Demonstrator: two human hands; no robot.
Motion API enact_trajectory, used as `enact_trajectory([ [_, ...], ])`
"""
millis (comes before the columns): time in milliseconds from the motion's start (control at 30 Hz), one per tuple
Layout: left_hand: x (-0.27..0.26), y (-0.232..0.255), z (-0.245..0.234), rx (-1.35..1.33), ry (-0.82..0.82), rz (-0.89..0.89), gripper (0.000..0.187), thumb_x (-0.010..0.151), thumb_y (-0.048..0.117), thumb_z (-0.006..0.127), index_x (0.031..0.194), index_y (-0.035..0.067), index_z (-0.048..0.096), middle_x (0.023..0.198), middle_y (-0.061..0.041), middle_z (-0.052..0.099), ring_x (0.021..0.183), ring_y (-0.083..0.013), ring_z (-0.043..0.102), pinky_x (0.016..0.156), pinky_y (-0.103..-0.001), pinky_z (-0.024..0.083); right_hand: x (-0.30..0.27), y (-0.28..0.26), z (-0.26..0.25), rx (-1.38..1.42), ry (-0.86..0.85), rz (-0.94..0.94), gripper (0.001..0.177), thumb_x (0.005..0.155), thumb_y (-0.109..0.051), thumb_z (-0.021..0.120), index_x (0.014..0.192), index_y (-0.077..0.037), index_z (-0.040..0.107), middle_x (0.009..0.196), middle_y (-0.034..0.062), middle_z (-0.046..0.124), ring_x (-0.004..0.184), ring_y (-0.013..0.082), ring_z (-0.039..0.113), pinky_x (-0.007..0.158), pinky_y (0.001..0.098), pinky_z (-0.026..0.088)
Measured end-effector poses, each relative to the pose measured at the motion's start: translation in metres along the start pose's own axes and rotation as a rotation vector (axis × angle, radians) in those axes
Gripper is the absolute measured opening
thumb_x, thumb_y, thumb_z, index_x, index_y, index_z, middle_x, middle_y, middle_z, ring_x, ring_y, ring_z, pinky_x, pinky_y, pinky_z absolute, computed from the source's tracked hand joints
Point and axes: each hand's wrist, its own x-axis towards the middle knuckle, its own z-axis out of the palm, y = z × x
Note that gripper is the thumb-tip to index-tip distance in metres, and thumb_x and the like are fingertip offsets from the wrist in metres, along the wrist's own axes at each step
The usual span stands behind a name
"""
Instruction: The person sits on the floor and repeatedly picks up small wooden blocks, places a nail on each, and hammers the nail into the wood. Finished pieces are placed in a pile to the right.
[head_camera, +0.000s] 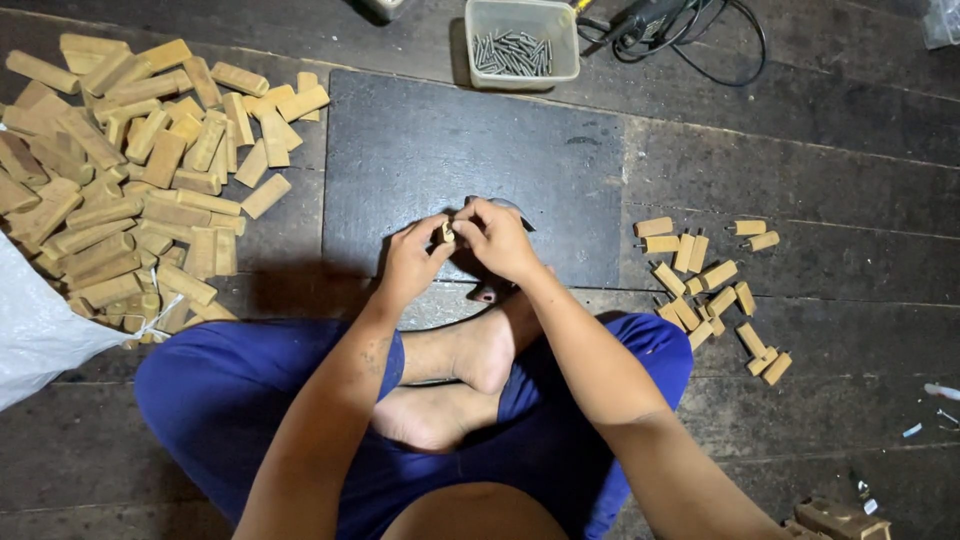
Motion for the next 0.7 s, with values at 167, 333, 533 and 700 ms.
enact_trajectory([
  [167, 0.0, -0.003, 0.001, 0.009, -0.001, 0.047, 0.04, 0.078, -0.001, 0.079, 0.118, 0.002, 0.072, 0.103, -0.023, 0.074, 0.098, -0.043, 0.072, 0.082, -0.049, 0.06, -0.005, 0.01, 0.012, -0.187, -0.018, -0.318, 0.004, 0.09, -0.007, 0.072, 0.088, -0.006, 0.07, 0.072, 0.0114, 0.068, 0.07, 0.0329, 0.071, 0.065, 0.0395, 0.058],
  [333, -0.001, -0.007, 0.002, 0.024, -0.018, 0.068, 0.044, 0.076, -0.006, 0.073, 0.119, 0.001, 0.072, 0.105, -0.023, 0.074, 0.101, -0.0427, 0.072, 0.086, -0.05, 0.059, -0.005, 0.012, 0.015, -0.476, 0.046, -0.57, 0.016, 0.094, -0.012, 0.066, 0.078, -0.009, 0.061, 0.068, 0.0062, 0.057, 0.067, 0.027, 0.066, 0.061, 0.0335, 0.056],
  [533, -0.007, -0.033, 0.012, 0.134, -0.007, 0.044, 0.033, 0.079, 0.003, 0.076, 0.111, 0.003, 0.075, 0.099, -0.018, 0.076, 0.095, -0.0397, 0.074, 0.081, -0.048, 0.06, 0.002, -0.006, 0.01, -0.524, -0.028, -0.649, 0.008, 0.091, -0.007, 0.063, 0.088, -0.011, 0.058, 0.071, 0.0077, 0.057, 0.07, 0.0293, 0.066, 0.061, 0.0377, 0.057],
  [700, -0.003, -0.017, 0.006, 0.103, -0.011, 0.037, 0.033, 0.081, 0.0, 0.073, 0.114, 0.002, 0.074, 0.099, -0.02, 0.076, 0.095, -0.0413, 0.073, 0.08, -0.048, 0.061, -0.002, -0.008, 0.012, -0.396, -0.059, -0.577, 0.014, 0.091, -0.007, 0.064, 0.08, -0.01, 0.056, 0.066, 0.0068, 0.056, 0.066, 0.0298, 0.065, 0.061, 0.0361, 0.056],
])
